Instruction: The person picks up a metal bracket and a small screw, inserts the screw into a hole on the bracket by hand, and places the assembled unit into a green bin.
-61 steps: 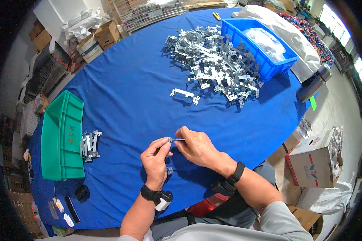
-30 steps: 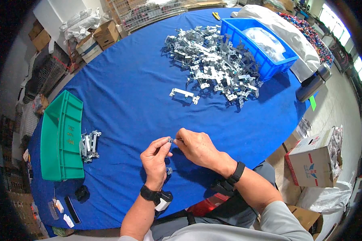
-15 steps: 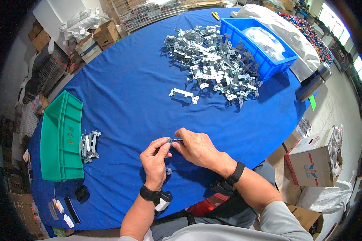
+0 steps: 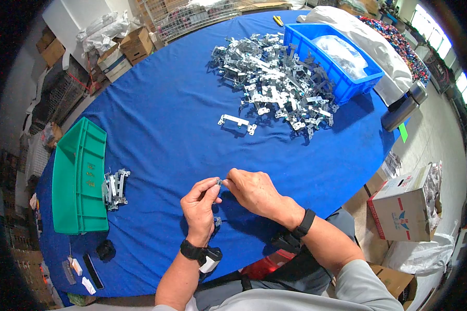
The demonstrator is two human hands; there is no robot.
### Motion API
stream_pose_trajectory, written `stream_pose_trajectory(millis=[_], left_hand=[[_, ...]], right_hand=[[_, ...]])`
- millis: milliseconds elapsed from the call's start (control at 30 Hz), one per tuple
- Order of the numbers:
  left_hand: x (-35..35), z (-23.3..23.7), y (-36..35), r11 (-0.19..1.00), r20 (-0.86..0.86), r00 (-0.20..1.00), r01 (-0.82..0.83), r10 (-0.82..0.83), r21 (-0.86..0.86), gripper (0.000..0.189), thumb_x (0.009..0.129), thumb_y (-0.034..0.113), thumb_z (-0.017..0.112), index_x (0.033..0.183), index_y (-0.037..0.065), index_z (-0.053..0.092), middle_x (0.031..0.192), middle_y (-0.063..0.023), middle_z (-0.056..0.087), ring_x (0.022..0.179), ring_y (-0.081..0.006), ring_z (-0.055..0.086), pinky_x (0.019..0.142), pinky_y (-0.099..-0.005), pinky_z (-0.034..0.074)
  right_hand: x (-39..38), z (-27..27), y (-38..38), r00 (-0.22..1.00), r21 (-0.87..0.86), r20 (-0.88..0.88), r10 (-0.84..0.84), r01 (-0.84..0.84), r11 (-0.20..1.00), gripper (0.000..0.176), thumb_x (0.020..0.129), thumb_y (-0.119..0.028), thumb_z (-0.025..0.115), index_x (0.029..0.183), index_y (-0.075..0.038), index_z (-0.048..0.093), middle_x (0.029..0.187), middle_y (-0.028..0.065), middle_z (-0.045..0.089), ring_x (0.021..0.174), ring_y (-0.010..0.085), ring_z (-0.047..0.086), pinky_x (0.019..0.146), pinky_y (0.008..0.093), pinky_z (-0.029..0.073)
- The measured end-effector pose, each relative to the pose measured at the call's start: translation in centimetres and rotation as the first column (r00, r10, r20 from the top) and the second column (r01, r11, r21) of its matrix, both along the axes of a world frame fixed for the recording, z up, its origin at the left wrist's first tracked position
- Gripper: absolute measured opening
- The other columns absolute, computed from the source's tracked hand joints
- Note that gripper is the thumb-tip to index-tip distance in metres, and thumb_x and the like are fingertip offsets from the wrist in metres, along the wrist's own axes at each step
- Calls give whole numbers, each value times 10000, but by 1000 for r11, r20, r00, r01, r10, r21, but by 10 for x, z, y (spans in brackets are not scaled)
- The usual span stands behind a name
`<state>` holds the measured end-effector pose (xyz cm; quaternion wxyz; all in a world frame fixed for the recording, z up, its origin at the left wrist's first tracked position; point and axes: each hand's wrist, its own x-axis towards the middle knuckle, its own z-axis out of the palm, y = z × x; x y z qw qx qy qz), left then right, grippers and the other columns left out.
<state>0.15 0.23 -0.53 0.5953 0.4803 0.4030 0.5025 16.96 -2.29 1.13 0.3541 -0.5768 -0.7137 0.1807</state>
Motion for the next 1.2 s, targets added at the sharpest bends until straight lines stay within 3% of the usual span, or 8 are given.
stream_pose_trajectory(millis=[200,367,500,667,767,900,1033,1200], left_hand=[[0,-2,1,999,-16,1000,4,-3,32,155,888,-19,666,1033,-9,722,1038,-101,710,825,-123,657,613,-235,550],[0,0,0,1000,-16,1000,0,0,10,157,886,-22,668,1031,-8,724,1036,-100,709,823,-121,654,613,-233,549],[0,0,0,1000,-11,1000,9,-9,4,154,884,-29,673,1029,-18,726,1068,-111,693,829,-127,656,620,-230,558],[-1,-2,0,1000,-1,1000,15,-15,5,156,883,-29,675,1030,-20,725,1070,-114,692,834,-128,655,620,-230,558],[-1,-2,0,1000,-8,1000,3,-3,0,158,883,-29,676,1032,-20,724,1071,-117,692,836,-128,655,620,-232,558],[-2,-2,1,1000,-7,1000,17,-17,-4,164,886,-29,673,1042,-18,721,1080,-116,691,845,-130,658,634,-237,565],[-2,0,1,998,24,998,56,-55,-10,174,895,-30,656,1058,-17,714,1098,-115,688,882,-132,658,686,-245,573],[0,-2,1,998,7,999,35,-35,54,197,905,-13,641,1092,-25,702,1068,-111,702,840,-127,654,664,-245,547]], right_hand=[[0,-1,1,999,69,-37,-6,8,998,178,946,-176,611,887,-25,538,731,170,628,659,379,630,527,466,476],[0,-1,0,995,-80,100,4,4,997,175,949,-180,606,901,-26,535,754,171,634,688,382,637,546,463,483],[1,-2,0,994,-75,112,3,5,997,184,949,-184,606,889,-29,529,753,168,634,688,380,637,546,461,483],[-2,-4,1,998,102,-51,-37,42,994,236,954,-203,608,826,-27,518,688,174,609,619,394,611,516,476,462],[3,2,1,997,-12,66,-34,35,999,254,947,-200,618,800,-18,519,666,188,597,604,401,602,517,475,453],[2,-3,3,999,-24,3,-39,39,999,279,944,-202,624,770,-12,516,647,197,589,594,399,599,514,470,447],[-1,-5,3,997,-4,-50,-57,57,998,244,936,-187,635,813,-12,519,663,194,600,600,395,609,513,468,449],[-2,-6,4,996,-10,-52,-66,65,998,211,927,-169,646,863,-11,521,693,189,618,625,392,626,525,465,459]])
